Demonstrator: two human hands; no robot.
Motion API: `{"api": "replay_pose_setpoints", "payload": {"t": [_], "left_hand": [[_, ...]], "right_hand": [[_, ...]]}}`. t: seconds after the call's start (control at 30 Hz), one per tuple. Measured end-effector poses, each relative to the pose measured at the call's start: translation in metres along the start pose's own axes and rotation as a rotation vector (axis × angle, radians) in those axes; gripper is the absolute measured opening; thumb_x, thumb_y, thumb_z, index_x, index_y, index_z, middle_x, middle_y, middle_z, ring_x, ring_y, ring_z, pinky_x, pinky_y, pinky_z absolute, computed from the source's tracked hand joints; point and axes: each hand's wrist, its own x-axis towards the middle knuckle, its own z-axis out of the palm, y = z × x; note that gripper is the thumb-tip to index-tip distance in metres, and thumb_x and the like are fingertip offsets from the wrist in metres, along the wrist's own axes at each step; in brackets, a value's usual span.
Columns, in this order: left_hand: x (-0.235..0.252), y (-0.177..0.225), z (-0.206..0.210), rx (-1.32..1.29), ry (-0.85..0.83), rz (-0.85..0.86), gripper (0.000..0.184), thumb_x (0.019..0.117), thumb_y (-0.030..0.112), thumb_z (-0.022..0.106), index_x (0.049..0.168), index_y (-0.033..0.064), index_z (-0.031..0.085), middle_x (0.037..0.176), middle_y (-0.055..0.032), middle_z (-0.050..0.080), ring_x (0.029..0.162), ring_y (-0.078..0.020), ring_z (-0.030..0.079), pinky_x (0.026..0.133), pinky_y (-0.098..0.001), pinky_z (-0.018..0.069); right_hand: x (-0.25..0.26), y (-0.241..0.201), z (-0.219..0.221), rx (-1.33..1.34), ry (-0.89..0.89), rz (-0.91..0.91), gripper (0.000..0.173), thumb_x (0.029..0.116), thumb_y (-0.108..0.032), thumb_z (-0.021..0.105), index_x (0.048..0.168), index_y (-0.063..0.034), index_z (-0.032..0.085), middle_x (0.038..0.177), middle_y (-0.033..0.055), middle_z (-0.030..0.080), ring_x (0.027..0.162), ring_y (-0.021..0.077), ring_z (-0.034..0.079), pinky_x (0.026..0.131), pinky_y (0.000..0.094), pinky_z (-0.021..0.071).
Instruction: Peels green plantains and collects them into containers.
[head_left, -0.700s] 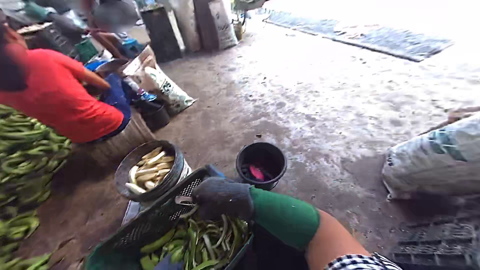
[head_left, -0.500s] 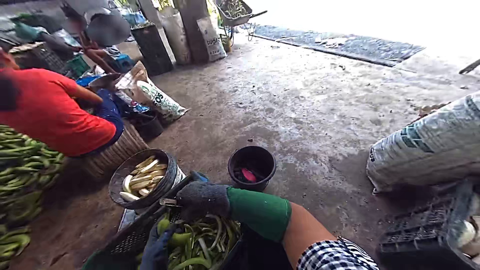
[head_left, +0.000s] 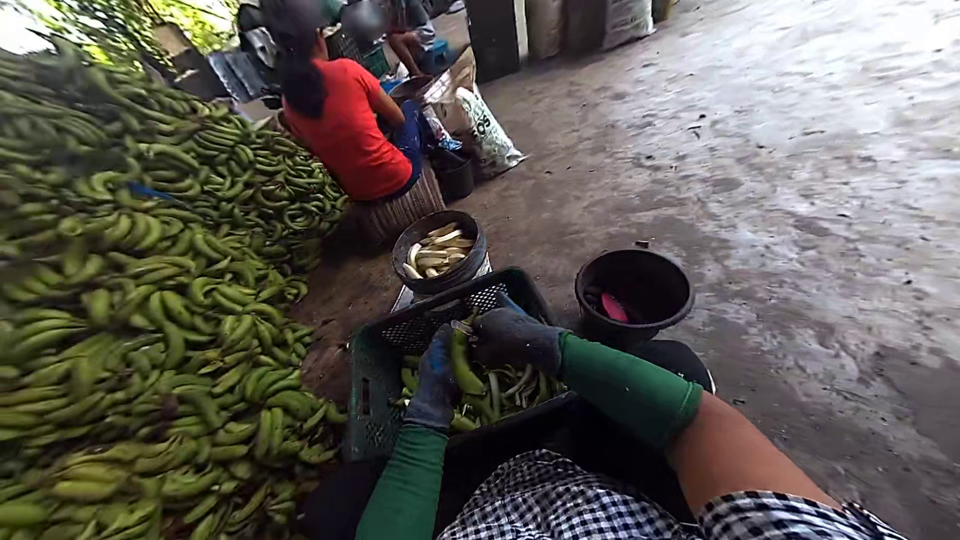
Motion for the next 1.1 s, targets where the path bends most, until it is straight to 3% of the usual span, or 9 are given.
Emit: {"api": "replay_pose_setpoints", "payload": {"t": [0.17, 0.33, 0.47, 0.57, 0.7, 0.8, 0.87, 0.93, 1.1], "left_hand": [[-0.007, 0.001, -0.009, 0.070, -0.004, 0.033, 0.040, 0.1122, 0.031, 0.035, 0.128, 0.0041, 0.060, 0.101, -0.0089, 0.066, 0.084, -0.0156, 0.065, 0.075, -0.0367, 0.0576], [-0.009, -0.001, -0.010, 0.014, -0.201, -0.187, 0.036, 0.1125, 0.034, 0.032, 0.119, 0.0052, 0.053, 0.072, -0.0084, 0.061, 0.052, -0.0185, 0.060, 0.045, -0.0324, 0.0533], [0.003, 0.015, -0.032, 0.311, 0.181, 0.249, 0.041, 0.1113, 0.025, 0.041, 0.137, -0.0038, 0.054, 0.116, -0.0202, 0.065, 0.099, -0.0224, 0.064, 0.090, -0.0406, 0.0537], [-0.012, 0.040, -0.016, 0.140, 0.327, 0.546, 0.035, 0.1085, 0.025, 0.048, 0.125, -0.0037, 0.061, 0.105, -0.0142, 0.068, 0.092, -0.0140, 0.064, 0.086, -0.0333, 0.0555], [-0.006, 0.031, 0.003, 0.219, 0.289, 0.894, 0.029, 0.1023, 0.018, 0.053, 0.104, -0.0059, 0.070, 0.118, -0.0196, 0.066, 0.111, -0.0235, 0.063, 0.097, -0.0373, 0.0525], [-0.021, 0.029, -0.008, 0.499, 0.155, 0.598, 0.040, 0.1075, 0.009, 0.043, 0.142, -0.0093, 0.050, 0.150, -0.0307, 0.046, 0.141, -0.0391, 0.044, 0.118, -0.0470, 0.0349], [-0.039, 0.021, -0.020, 0.237, -0.054, 0.253, 0.042, 0.1113, 0.013, 0.036, 0.152, 0.0016, 0.039, 0.141, -0.0163, 0.056, 0.123, -0.0224, 0.059, 0.100, -0.0384, 0.0523], [-0.053, 0.015, -0.027, -0.179, -0.231, -0.054, 0.042, 0.1127, 0.037, 0.029, 0.141, 0.0105, 0.046, 0.107, -0.0130, 0.067, 0.089, -0.0244, 0.069, 0.075, -0.0448, 0.0611], [-0.056, 0.000, -0.031, -0.564, -0.268, -0.212, 0.049, 0.1096, 0.049, 0.026, 0.116, 0.0137, 0.060, 0.096, -0.0083, 0.068, 0.087, -0.0213, 0.069, 0.075, -0.0396, 0.0606]], "right_hand": [[-0.002, -0.012, -0.001, -0.039, -0.097, -0.011, 0.028, 0.0948, -0.028, 0.069, 0.103, -0.0015, 0.071, 0.101, 0.0186, 0.070, 0.103, 0.0367, 0.066, 0.099, 0.0630, 0.0430], [0.012, 0.019, 0.012, -0.109, -0.198, 0.210, 0.038, 0.0987, -0.033, 0.067, 0.107, 0.0045, 0.071, 0.112, 0.0262, 0.070, 0.112, 0.0451, 0.065, 0.098, 0.0703, 0.0457], [-0.009, -0.029, -0.019, 0.355, -0.177, 0.144, 0.024, 0.1003, -0.019, 0.065, 0.106, 0.0048, 0.066, 0.089, 0.0151, 0.065, 0.076, 0.0236, 0.063, 0.071, 0.0434, 0.0542], [-0.005, -0.045, -0.011, 0.720, -0.110, -0.072, 0.011, 0.0993, -0.007, 0.059, 0.105, 0.0002, 0.065, 0.078, 0.0004, 0.065, 0.066, 0.0058, 0.062, 0.063, 0.0261, 0.0557], [-0.007, -0.051, -0.006, 0.402, 0.293, 0.094, 0.040, 0.0950, -0.013, 0.072, 0.129, 0.0063, 0.062, 0.119, 0.0277, 0.067, 0.112, 0.0377, 0.065, 0.098, 0.0586, 0.0511], [-0.002, -0.053, -0.005, 0.154, 0.436, 0.061, 0.044, 0.0888, -0.010, 0.077, 0.126, 0.0080, 0.062, 0.125, 0.0343, 0.063, 0.121, 0.0527, 0.059, 0.101, 0.0717, 0.0439], [-0.002, -0.057, -0.003, 0.015, 0.337, 0.088, 0.048, 0.0877, -0.016, 0.080, 0.127, 0.0046, 0.063, 0.121, 0.0321, 0.065, 0.114, 0.0525, 0.062, 0.095, 0.0718, 0.0482], [-0.002, -0.057, 0.000, -0.099, 0.218, 0.086, 0.049, 0.0891, -0.025, 0.078, 0.128, 0.0008, 0.063, 0.122, 0.0278, 0.067, 0.112, 0.0483, 0.065, 0.093, 0.0692, 0.0510], [0.000, -0.047, 0.019, -0.229, 0.209, -0.128, 0.051, 0.0861, -0.024, 0.081, 0.126, 0.0027, 0.063, 0.129, 0.0272, 0.062, 0.123, 0.0468, 0.059, 0.100, 0.0660, 0.0489]]}}
